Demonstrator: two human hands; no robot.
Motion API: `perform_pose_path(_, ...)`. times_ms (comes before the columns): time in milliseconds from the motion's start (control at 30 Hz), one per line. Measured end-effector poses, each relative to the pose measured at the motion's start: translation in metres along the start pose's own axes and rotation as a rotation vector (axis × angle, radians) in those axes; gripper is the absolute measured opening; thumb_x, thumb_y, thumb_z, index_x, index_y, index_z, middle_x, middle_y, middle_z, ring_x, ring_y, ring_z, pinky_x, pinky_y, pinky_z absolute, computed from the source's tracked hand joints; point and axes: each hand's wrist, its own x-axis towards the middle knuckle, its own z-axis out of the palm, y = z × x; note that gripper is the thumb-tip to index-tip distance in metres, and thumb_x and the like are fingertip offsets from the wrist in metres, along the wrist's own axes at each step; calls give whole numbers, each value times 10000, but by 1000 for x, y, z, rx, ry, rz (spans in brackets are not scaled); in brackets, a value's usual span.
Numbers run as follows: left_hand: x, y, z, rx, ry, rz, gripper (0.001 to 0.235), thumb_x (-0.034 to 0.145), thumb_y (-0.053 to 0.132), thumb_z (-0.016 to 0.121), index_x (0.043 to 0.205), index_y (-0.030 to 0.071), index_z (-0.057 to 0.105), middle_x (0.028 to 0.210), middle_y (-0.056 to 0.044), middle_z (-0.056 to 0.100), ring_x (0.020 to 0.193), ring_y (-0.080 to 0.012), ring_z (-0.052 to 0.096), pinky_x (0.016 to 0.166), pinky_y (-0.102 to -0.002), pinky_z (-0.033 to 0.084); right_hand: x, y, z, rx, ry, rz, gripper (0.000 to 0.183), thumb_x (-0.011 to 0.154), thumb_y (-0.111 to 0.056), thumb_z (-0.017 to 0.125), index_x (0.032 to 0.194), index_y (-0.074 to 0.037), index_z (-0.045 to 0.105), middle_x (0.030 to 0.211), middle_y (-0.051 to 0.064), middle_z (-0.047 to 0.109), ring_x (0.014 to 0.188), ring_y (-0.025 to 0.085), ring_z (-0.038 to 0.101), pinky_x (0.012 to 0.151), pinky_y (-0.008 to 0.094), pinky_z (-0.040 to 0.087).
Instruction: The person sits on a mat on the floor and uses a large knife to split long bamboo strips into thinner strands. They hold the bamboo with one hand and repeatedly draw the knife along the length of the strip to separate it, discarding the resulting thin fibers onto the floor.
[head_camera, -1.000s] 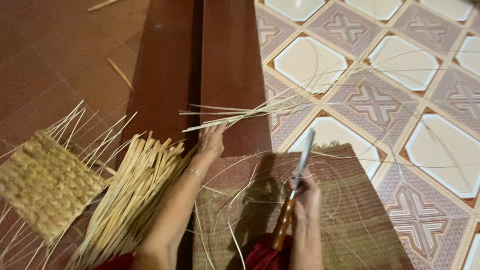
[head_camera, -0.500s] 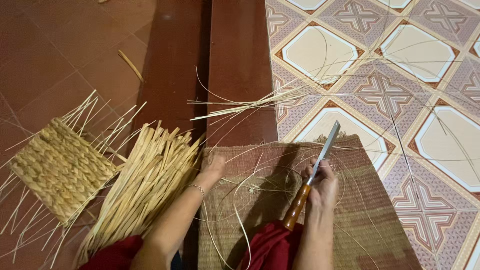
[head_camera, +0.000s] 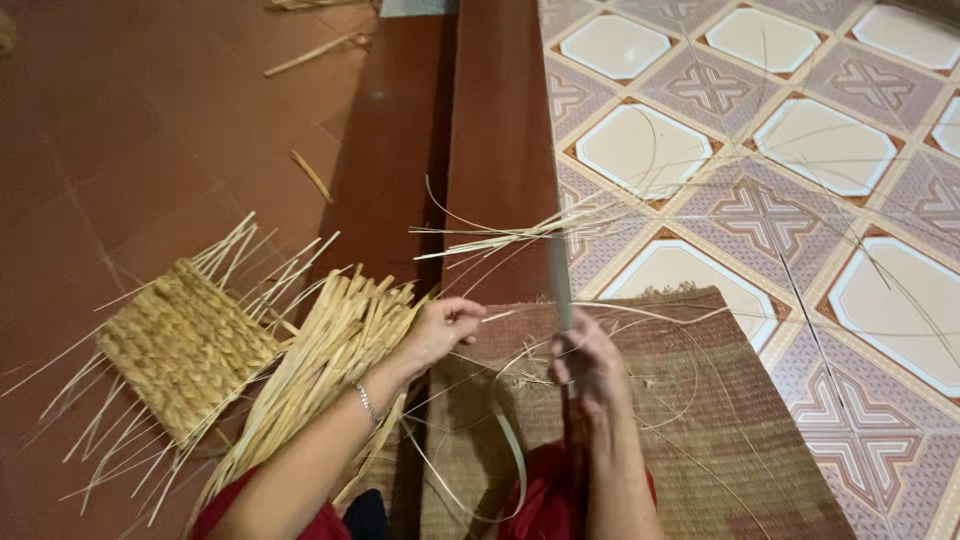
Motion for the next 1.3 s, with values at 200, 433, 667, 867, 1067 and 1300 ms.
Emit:
perform_pose_path(200, -54, 0, -12, 52, 152, 193, 106, 926, 58, 684, 1022, 52, 728, 915, -37, 735, 773, -117, 691, 706, -277, 593, -20, 29, 70, -32, -54, 118, 437, 882, -176, 674, 1249, -10, 504, 701, 96, 667, 453, 165, 584, 402, 278, 488)
perform_pose_path(433, -93, 1, -18, 114, 201, 193, 70, 928, 70, 683, 972, 42, 731, 861, -39, 736, 721, -106, 671, 639, -274, 568, -29, 40, 97, -82, -133, 175, 371, 898, -136, 674, 1216, -33, 514, 676, 93, 666, 429, 165, 575, 375, 291, 470)
perform_pose_path(667, -117, 9, -80, 7, -3, -7, 175, 958, 177, 661, 1004, 39, 757, 772, -45, 664, 624, -91, 591, 564, -223, 534, 14, -1, 56, -26, -93, -41, 301, 925, -131, 687, 1197, -72, 571, 715, 55, 681, 469, 119, 592, 373, 226, 466)
perform_pose_path(867, -138, 5, -118, 54, -18, -4, 188, 959, 172, 673, 1041, 30, 764, 726, -23, 629, 612, -72, 555, 540, -223, 495, 20, -2, 36, 404, 81, -174, 351, 949, -53, 666, 1288, 0, 594, 788, 51, 675, 594, 111, 653, 412, 159, 492)
perform_pose_path(1067, -141, -2, -114, -67, -55, -29, 189, 957, 158, 683, 1066, 27, 765, 695, -11, 638, 593, -66, 566, 517, -211, 489, 12, -14, 12, 393, 74, -205, 419, 954, -37, 606, 1367, -5, 539, 822, 70, 685, 627, 127, 667, 445, 184, 524)
perform_pose_path(1300, -131, 5, -83, -72, 87, 17, 159, 925, 131, 703, 1028, 25, 761, 732, -42, 725, 606, -70, 667, 515, -204, 573, 4, 4, 58, 89, -293, 1, 394, 965, -104, 689, 1302, 14, 524, 750, 75, 669, 474, 112, 563, 380, 215, 465)
